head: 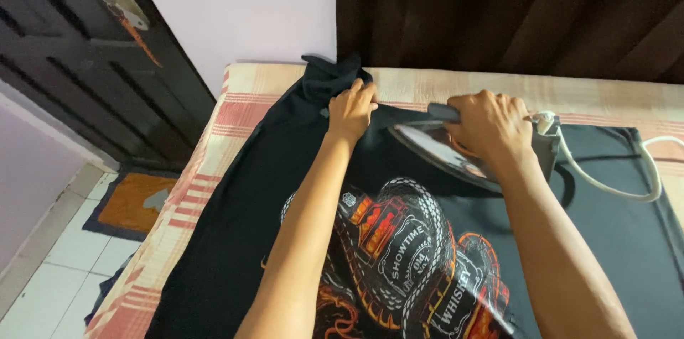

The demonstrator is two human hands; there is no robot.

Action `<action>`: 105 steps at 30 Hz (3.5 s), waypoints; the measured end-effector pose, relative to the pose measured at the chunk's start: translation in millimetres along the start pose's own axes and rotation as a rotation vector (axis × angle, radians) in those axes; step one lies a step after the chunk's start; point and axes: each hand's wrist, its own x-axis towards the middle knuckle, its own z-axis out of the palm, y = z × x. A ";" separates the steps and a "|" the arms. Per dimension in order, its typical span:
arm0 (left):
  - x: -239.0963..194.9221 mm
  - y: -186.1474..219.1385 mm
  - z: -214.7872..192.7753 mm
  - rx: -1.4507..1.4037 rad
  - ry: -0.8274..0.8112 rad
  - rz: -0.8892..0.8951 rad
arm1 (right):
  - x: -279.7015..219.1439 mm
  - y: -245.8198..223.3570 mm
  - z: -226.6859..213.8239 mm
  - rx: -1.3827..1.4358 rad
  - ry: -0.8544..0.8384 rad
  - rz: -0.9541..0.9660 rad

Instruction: The person irons a black t-shirt on a table, smoothing the fabric and moving the iron across the surface. The person folds the shirt in half and continues ironing the folded section.

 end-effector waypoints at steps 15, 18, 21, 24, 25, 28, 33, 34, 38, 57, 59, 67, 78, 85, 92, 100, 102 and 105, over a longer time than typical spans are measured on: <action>-188.7 -18.9 -125.5 0.087 -0.187 -0.069 | -44.8 -42.4 -41.9 0.022 -0.084 -0.190; -193.8 -45.6 -122.4 0.099 -0.143 -0.097 | -32.8 -41.4 -26.9 0.031 -0.081 -0.180; -179.5 -73.2 -110.7 0.144 -0.077 -0.088 | -20.7 -49.2 -15.6 0.018 -0.010 -0.118; -154.3 -81.6 -108.2 0.173 -0.079 -0.198 | 0.7 -49.9 2.6 0.000 0.027 -0.094; -143.2 -84.3 -106.6 0.167 -0.079 -0.202 | 0.7 -54.1 -1.1 -0.006 0.025 -0.097; -109.0 -96.3 -93.7 0.105 -0.036 -0.281 | 1.5 -65.6 -9.2 -0.022 0.011 -0.105; -57.3 -124.5 -55.2 0.058 0.030 -0.481 | 4.7 -75.0 -20.9 -0.041 -0.055 -0.109; -51.8 -130.8 -49.2 0.053 0.016 -0.488 | 8.0 -76.0 -18.0 -0.046 -0.071 -0.112; -48.0 -135.0 -47.4 0.029 0.138 -0.531 | 23.0 -79.9 0.4 -0.069 -0.008 -0.116; -168.9 -128.4 -151.5 -0.169 -0.166 -0.630 | 12.6 -142.7 -18.5 0.000 0.040 -0.333; -175.2 -126.9 -152.8 -0.191 -0.109 -0.622 | 15.7 -155.3 -19.2 0.012 0.050 -0.325; -182.7 -127.2 -149.7 -0.226 0.022 -0.558 | 55.6 -196.6 11.3 0.043 0.164 -0.262; -198.1 -122.4 -167.2 -0.345 -0.105 -0.535 | 18.3 -201.1 -30.1 0.144 0.007 -0.386; -210.9 -125.9 -155.2 -0.292 -0.054 -0.561 | 27.8 -199.3 -15.7 0.063 0.050 -0.335; -206.9 -131.8 -140.2 -0.271 -0.017 -0.571 | 55.3 -195.6 14.0 -0.012 0.179 -0.128; -218.4 -119.1 -152.1 -0.237 0.059 -0.461 | 31.9 -197.5 -20.2 0.018 0.055 -0.239; -219.4 -118.4 -153.1 -0.216 0.071 -0.436 | 45.3 -196.6 -5.1 0.049 0.087 -0.212; -218.1 -118.1 -148.2 -0.228 0.107 -0.423 | 55.6 -198.0 4.7 0.055 0.100 -0.206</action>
